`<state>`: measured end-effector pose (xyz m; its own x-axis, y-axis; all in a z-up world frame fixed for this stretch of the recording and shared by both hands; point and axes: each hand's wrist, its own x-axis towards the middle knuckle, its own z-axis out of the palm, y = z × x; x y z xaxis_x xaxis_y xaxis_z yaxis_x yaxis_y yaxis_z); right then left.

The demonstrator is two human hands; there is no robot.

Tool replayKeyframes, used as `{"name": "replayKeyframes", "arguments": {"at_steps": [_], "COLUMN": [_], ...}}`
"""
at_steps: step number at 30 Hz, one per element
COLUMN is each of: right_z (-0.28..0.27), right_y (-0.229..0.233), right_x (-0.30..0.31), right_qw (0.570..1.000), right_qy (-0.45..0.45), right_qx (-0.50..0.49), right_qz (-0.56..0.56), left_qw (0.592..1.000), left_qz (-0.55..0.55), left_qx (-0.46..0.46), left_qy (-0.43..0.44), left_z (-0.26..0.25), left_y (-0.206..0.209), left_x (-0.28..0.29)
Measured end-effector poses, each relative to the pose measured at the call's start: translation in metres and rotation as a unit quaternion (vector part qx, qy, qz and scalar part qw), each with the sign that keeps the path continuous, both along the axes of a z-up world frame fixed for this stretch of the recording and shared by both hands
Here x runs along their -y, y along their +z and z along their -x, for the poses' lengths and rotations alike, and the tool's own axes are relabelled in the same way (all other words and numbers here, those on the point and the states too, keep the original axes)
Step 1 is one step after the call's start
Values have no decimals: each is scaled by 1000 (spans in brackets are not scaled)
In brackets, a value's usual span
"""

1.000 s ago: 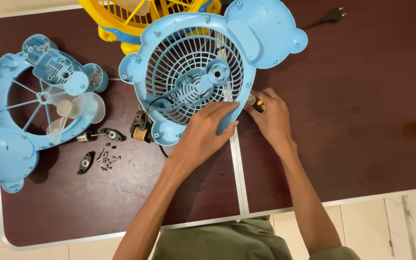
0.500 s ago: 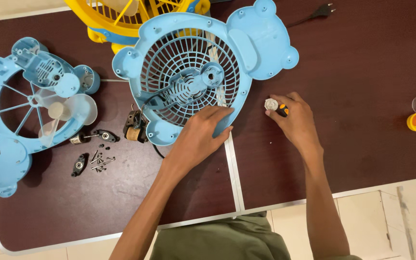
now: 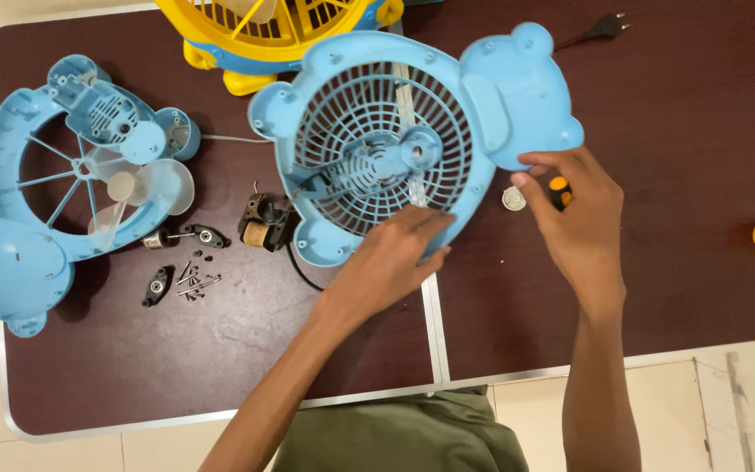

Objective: The person disassembles a blue bear-shaped fan by removing screws and separating the motor from the housing. They then reassemble the motor components, inserting the rotor shaft and securing it with screws, and place the motor back into the fan housing.

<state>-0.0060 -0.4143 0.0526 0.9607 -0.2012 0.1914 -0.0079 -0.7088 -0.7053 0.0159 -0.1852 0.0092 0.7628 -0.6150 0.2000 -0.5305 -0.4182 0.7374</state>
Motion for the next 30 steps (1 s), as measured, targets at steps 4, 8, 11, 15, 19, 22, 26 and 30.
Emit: {"name": "replayKeyframes", "arguments": {"at_steps": [4, 8, 11, 15, 19, 22, 26, 30], "right_z": [-8, -23, -33, -39, -44, -46, -51, -63], "right_y": [14, 11, 5, -3, -1, 3, 5, -1], "right_x": [-25, -44, -51, -59, -68, -76, -84, -99], "right_qw": [996, 988, 983, 979, 967, 966, 965, 957], "right_qy": [88, 147, 153, 173, 164, 167, 198, 250], "right_qx": [20, -25, -76, -65, -124, -134, -99, -87], "right_qz": [15, 31, 65, 83, 148, 147, 142, 120], "left_qw": [999, 997, 996, 995, 996, 996, 985, 960], "left_qz": [24, 19, 8, 22, 26, 47, 48, 9], "left_qx": [12, -1, 1, 16, 32, 64, 118, 156], "left_qy": [-34, -69, -86, -93, -82, -39, 112, 233], "left_z": [10, 16, 19, 20, 21, 16, 0, -9], "left_y": [1, 6, 7, 7, 10, 15, 26, 28], "left_x": [6, 5, 3, -1, -10, -22, -61, -96]}}
